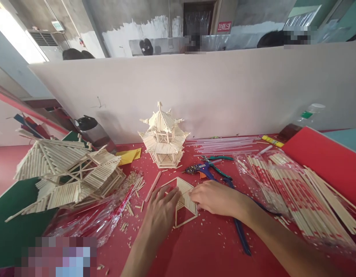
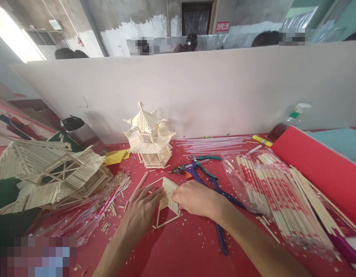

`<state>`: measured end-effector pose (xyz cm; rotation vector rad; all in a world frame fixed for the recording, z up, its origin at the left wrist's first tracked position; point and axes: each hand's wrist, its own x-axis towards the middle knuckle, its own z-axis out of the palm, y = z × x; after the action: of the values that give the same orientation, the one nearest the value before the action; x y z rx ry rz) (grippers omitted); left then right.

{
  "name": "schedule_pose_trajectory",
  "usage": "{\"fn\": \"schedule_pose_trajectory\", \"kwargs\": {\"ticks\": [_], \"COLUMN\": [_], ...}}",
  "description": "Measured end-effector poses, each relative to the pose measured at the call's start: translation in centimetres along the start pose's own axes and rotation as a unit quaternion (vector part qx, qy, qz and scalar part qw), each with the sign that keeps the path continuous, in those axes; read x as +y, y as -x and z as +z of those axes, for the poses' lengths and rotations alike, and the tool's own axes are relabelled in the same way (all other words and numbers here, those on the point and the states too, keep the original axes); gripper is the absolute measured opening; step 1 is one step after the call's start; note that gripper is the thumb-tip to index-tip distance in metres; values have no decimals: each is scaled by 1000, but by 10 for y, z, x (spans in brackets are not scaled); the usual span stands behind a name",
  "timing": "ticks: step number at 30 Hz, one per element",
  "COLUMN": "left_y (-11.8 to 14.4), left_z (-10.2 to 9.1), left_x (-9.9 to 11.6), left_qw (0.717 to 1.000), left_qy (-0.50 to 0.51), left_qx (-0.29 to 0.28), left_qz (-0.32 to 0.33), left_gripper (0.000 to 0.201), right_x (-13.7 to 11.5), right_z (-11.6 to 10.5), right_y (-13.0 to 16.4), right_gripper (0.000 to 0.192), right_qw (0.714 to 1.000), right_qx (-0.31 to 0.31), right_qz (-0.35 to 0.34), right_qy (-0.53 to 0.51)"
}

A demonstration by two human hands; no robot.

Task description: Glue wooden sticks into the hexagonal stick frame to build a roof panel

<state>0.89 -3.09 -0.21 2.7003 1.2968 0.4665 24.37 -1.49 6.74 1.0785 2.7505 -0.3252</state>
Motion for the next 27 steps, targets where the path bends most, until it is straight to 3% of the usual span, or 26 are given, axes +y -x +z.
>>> {"fn": "schedule_pose_trajectory", "kwargs": {"ticks": [5,11,16,18,20,22,27], "left_y": [6,15,17,16,15,13,10], "left_z": [0,-23,-35,-34,-29,-22,-9], "left_x": [-15,-35,-29,-19,-7,4,19], "left_qw": [998,990,982,981,978,970,955], "left_qy": [17,23,81,95,115,149,186], "left_qx": [45,122,166,167,169,185,232], "left_qz": [27,-73,-49,-14,28,57,21], "left_gripper": [56,21,28,30,24,18,15], "right_x": [2,-18,-47,-56,-61,-64,-62], "right_z": [-2,-3,2,8,18,30,54], "right_y": [14,29,22,10,-4,-16,-27], "right_gripper": [6,14,22,28,35,42,51], "right_qw": [999,966,901,855,783,758,717], "right_qx": [30,166,282,327,380,389,354], "right_qz": [44,125,156,147,136,135,145], "right_qy": [-12,-157,-290,-373,-474,-506,-583]}}
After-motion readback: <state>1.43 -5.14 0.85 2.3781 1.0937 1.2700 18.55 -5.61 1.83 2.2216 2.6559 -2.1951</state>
